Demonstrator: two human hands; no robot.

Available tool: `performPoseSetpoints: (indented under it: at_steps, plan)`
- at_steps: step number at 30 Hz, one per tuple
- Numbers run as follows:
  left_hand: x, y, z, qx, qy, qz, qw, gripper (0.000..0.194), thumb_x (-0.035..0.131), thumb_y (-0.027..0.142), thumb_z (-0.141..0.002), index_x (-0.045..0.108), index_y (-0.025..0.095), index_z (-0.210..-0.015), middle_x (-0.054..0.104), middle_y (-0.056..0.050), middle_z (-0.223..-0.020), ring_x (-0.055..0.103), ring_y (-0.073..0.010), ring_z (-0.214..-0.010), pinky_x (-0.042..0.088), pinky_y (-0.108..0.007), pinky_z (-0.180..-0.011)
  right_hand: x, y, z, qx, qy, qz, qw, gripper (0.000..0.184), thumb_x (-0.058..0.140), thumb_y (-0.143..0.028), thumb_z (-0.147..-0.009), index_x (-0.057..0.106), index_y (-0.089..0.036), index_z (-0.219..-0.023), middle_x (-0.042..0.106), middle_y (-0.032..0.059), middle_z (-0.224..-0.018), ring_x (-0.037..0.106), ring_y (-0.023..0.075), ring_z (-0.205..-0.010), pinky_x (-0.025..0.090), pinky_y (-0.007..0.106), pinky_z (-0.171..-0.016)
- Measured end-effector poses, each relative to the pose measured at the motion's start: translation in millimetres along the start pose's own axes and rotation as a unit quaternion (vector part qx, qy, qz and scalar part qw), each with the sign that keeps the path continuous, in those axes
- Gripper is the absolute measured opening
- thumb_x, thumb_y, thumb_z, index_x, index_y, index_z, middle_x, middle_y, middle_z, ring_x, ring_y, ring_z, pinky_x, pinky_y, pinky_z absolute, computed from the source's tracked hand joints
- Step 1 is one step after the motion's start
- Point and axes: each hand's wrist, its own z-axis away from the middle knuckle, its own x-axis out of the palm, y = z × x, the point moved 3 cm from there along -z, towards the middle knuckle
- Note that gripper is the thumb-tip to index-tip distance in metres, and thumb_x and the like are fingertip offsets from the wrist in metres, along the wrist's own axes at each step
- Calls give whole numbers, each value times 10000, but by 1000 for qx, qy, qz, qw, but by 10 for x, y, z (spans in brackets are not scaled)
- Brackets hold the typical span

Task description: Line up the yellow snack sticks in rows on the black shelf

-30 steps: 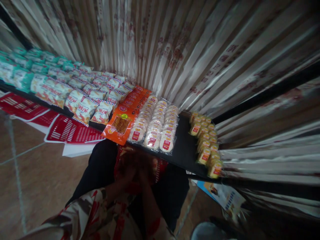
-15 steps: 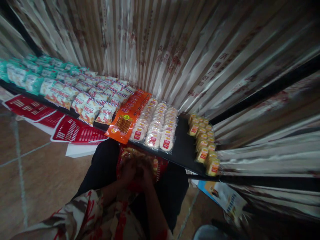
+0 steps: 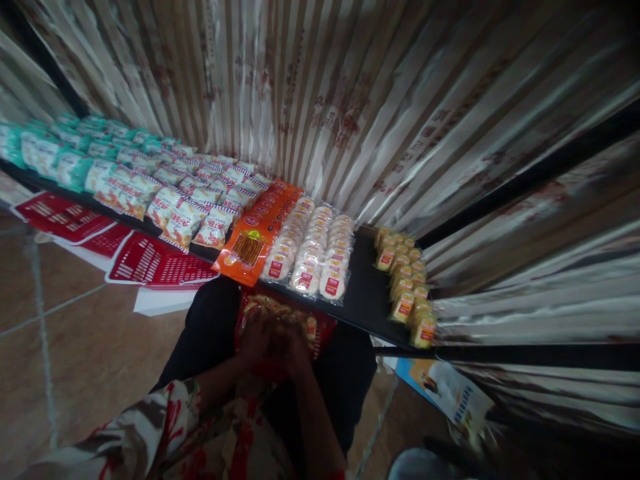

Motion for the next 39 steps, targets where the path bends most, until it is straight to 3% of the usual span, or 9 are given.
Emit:
performPoseSetpoints:
  at_steps: [5,13,19,25,32,39]
  plan:
    - [-35,52,-26,24,-24,2,999,337,421,182,-865,678,166,-1082,600,-106,-1275,490,-204,-1271,315,-386,-1164,4,-61,85,74,63,-46,994,142,719,-303,-672,658,-201,-750,708,-10,-634,656,139,-560,495,202,-472]
    - [7,-54,-51,10,-34,18,999,341,414,237,-879,665,153,-1094,655,-104,-1141,577,-200,-1112,427,-360,-1041,67,-156,231,120,102,-93,983,51,647,-256,-807,631,-207,-805,714,-6,-636,654,117,-539,516,186,-478]
    - [6,-37,-51,11,-35,-1,999,311,403,277,-896,688,155,-926,694,-100,-1000,609,-218,-1004,458,-363,-955,62,-191,289,127,145,-29,981,213,563,-326,-893,591,-188,-733,628,-28,-478,537,80,-366,412,149,-366]
    - [-8,-36,-3,-22,-48,14,999,276,428,292,-887,656,192,-770,707,-44,-855,632,-186,-855,478,-305,-823,-28,-125,217,71,145,25,987,288,652,-443,-792,553,-208,-659,566,-55,-432,477,75,-344,354,171,-357]
    - [4,-26,36,-48,-56,27,997,308,398,289,-896,679,169,-856,726,-68,-901,653,-193,-870,485,-305,-823,-44,-151,261,25,84,-6,996,372,731,-546,-682,604,-197,-669,639,-20,-538,557,94,-460,429,196,-448]
    - [185,-56,66,-74,-104,170,977,263,507,264,-837,686,153,-994,739,-83,-1044,682,-212,-953,515,-349,-899,-136,-179,255,-52,55,58,995,391,843,-463,-493,629,-201,-688,612,-60,-554,533,78,-485,424,188,-474]
